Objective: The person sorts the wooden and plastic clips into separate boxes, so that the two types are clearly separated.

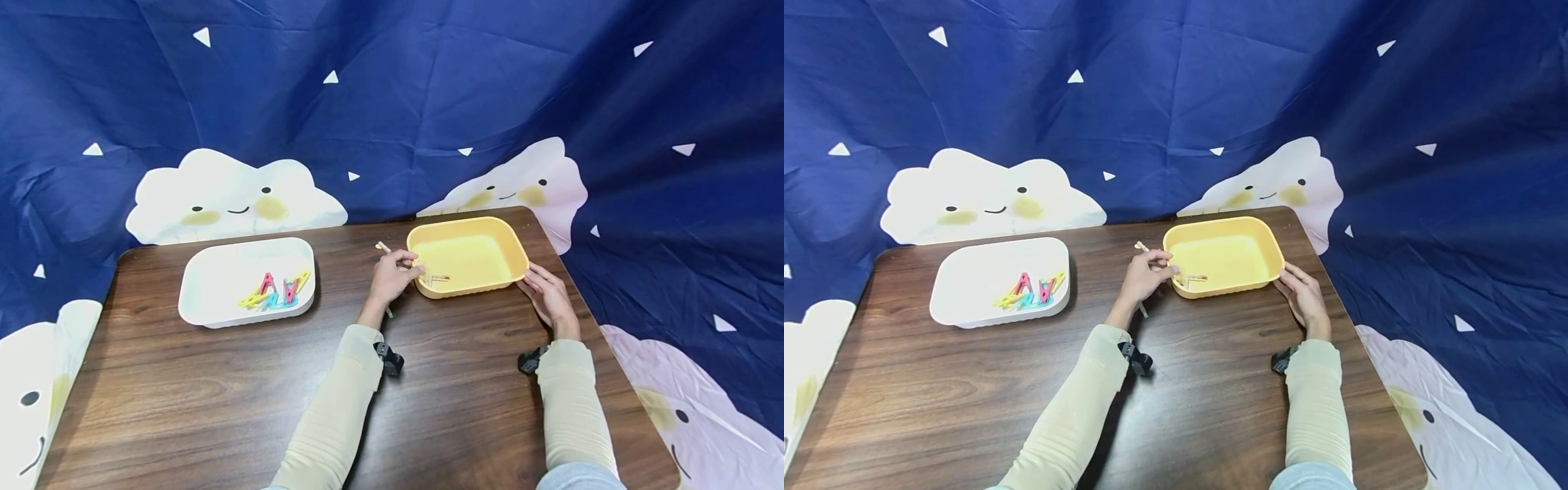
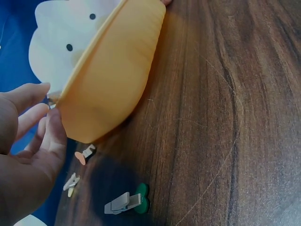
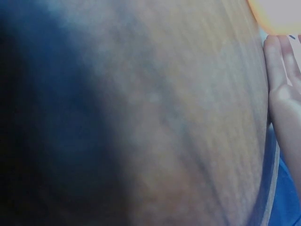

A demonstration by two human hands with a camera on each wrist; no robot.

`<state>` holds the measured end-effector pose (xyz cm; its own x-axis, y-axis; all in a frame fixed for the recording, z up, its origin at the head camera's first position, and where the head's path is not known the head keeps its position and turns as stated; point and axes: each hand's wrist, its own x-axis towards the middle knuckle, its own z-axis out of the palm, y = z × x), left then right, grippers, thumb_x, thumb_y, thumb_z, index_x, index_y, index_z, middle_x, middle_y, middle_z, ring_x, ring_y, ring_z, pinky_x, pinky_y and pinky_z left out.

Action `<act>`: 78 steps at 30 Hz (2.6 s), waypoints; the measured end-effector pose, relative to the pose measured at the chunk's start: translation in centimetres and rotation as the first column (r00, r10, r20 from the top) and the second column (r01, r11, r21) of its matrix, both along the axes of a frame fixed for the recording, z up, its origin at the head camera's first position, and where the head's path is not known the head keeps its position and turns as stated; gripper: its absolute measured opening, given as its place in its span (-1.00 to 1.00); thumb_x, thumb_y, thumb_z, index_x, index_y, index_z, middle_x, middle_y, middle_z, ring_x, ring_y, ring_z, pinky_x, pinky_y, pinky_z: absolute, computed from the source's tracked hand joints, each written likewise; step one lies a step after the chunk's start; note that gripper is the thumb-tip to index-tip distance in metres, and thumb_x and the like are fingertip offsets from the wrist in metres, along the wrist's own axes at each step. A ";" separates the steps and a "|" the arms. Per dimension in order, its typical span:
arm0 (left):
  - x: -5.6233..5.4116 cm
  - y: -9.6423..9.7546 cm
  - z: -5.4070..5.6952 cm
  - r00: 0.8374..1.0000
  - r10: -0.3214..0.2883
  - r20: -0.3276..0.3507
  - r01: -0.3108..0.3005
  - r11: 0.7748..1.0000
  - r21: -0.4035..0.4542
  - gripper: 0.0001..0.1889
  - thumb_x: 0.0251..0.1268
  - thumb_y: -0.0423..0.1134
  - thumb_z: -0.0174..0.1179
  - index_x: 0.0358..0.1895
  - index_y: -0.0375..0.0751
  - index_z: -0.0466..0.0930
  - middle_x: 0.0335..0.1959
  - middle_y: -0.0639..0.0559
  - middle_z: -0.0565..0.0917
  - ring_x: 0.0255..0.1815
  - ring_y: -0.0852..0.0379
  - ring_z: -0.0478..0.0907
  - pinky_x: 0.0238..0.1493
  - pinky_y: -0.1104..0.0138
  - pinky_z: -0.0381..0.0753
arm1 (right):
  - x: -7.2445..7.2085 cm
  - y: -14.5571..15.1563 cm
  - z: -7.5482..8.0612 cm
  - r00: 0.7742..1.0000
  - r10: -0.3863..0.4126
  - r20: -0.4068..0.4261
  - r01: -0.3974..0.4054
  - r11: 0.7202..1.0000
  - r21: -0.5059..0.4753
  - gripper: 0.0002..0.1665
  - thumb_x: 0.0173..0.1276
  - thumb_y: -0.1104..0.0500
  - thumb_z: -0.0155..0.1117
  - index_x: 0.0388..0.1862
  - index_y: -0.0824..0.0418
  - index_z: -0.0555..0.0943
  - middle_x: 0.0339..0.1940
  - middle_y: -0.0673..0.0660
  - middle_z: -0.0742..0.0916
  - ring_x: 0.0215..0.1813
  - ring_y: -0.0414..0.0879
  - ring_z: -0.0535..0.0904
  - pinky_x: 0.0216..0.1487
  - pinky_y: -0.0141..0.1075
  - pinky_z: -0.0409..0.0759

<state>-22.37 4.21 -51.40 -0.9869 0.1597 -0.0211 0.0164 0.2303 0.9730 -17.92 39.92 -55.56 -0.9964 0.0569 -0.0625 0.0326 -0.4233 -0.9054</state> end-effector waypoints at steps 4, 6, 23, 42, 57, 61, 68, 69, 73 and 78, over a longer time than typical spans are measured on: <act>0.0 0.0 0.0 1.000 -0.005 -0.003 0.005 1.000 0.003 -0.66 0.19 -0.32 0.46 0.02 -0.36 0.70 -0.18 -0.15 0.68 -0.19 0.03 0.70 -0.28 0.42 0.62 | -0.1 0.1 0.0 1.000 -0.004 0.000 0.004 1.000 -0.008 -0.68 0.54 0.43 0.08 0.08 0.27 0.71 0.03 0.07 0.77 0.06 -0.15 0.69 0.17 -0.30 0.59; 0.0 -0.1 0.0 1.000 -0.008 -0.004 0.008 1.000 0.001 -0.65 0.19 -0.32 0.46 0.02 -0.36 0.69 -0.16 -0.16 0.68 -0.18 0.02 0.69 -0.26 0.40 0.62 | -0.2 0.1 0.1 1.000 -0.005 0.001 0.005 1.000 -0.014 -0.68 0.54 0.44 0.07 0.07 0.28 0.71 0.02 0.07 0.77 0.06 -0.14 0.69 0.17 -0.30 0.60; -0.2 -1.7 -0.5 0.999 -0.035 -0.013 0.035 0.999 0.000 -0.65 0.18 -0.31 0.44 0.04 -0.32 0.69 -0.19 -0.11 0.70 -0.15 -0.01 0.66 -0.10 0.31 0.64 | -0.1 0.0 0.1 1.000 0.002 0.009 -0.002 0.999 -0.034 -0.68 0.54 0.43 0.08 0.11 0.30 0.70 0.05 0.08 0.76 0.08 -0.12 0.68 0.22 -0.27 0.57; 1.3 -5.8 -1.6 0.988 -0.032 0.154 0.050 0.992 -0.116 -0.61 0.13 -0.29 0.48 0.02 -0.35 0.68 -0.30 -0.07 0.70 -0.46 0.07 0.64 -0.43 0.41 0.59 | 0.1 -0.2 0.3 1.000 -0.002 0.029 0.003 0.999 -0.037 -0.67 0.54 0.45 0.06 0.09 0.28 0.70 0.05 0.06 0.76 0.10 -0.13 0.68 0.21 -0.28 0.57; 2.8 -6.3 -0.7 0.979 -0.044 0.200 0.126 0.900 -0.418 -0.66 0.03 -0.19 0.56 -0.18 -0.21 0.65 -0.54 0.07 0.66 -0.44 0.14 0.55 -0.17 0.26 0.54 | 0.0 -0.3 0.2 1.000 0.001 0.029 0.000 0.999 -0.046 -0.67 0.53 0.45 0.07 0.05 0.27 0.72 0.03 0.07 0.77 0.06 -0.13 0.69 0.18 -0.29 0.59; 3.0 -5.9 -0.8 0.966 -0.040 0.255 0.152 0.885 -0.440 -0.65 0.04 -0.14 0.58 -0.27 -0.18 0.58 -0.65 0.05 0.63 -0.66 0.17 0.60 -0.33 0.28 0.64 | -0.1 -0.3 0.2 1.000 -0.002 0.023 0.003 0.999 -0.037 -0.67 0.54 0.45 0.05 0.04 0.26 0.73 0.02 0.06 0.77 0.06 -0.13 0.69 0.16 -0.30 0.60; 3.1 -4.8 -1.1 0.960 -0.016 0.280 0.141 0.891 -0.432 -0.65 0.00 -0.24 0.60 -0.50 -0.19 0.52 -0.63 -0.02 0.62 -0.74 0.24 0.58 -0.49 0.38 0.64 | -0.1 -0.2 0.4 1.000 0.003 0.024 -0.002 0.999 -0.041 -0.65 0.54 0.46 0.03 0.03 0.24 0.73 0.02 0.05 0.77 0.06 -0.14 0.69 0.16 -0.31 0.60; 3.1 -4.7 -1.2 0.958 -0.009 0.287 0.137 0.894 -0.428 -0.67 0.00 -0.27 0.60 -0.52 -0.19 0.53 -0.62 -0.02 0.63 -0.73 0.24 0.58 -0.50 0.38 0.64 | -0.1 -0.2 0.4 1.000 0.004 0.028 -0.002 0.999 -0.039 -0.65 0.54 0.45 0.03 0.02 0.23 0.74 0.02 0.05 0.77 0.06 -0.14 0.69 0.17 -0.30 0.60; 3.0 -4.3 -1.4 0.945 0.014 0.325 0.111 0.925 -0.363 -0.74 0.00 -0.36 0.58 -0.53 -0.23 0.60 -0.58 -0.03 0.65 -0.70 0.25 0.60 -0.55 0.41 0.66 | -0.1 -0.2 0.5 0.999 0.001 0.034 0.000 0.999 -0.038 -0.65 0.54 0.45 0.04 0.03 0.23 0.73 0.02 0.05 0.77 0.07 -0.13 0.69 0.18 -0.29 0.59; 3.0 -4.2 -1.7 0.950 0.010 0.313 0.097 0.941 -0.324 -0.79 -0.01 -0.35 0.58 -0.48 -0.23 0.67 -0.63 0.02 0.68 -0.70 0.28 0.60 -0.56 0.43 0.64 | 0.0 -0.2 0.5 1.000 0.007 0.013 -0.007 1.000 -0.006 -0.66 0.55 0.43 0.05 0.14 0.30 0.68 0.05 0.06 0.76 0.10 -0.14 0.68 0.21 -0.28 0.57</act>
<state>-19.39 0.04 -53.13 -0.9155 0.1333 -0.3795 -0.2518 0.5460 0.7991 -17.93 39.73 -55.08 -0.9959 0.0491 -0.0756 0.0474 -0.4284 -0.9023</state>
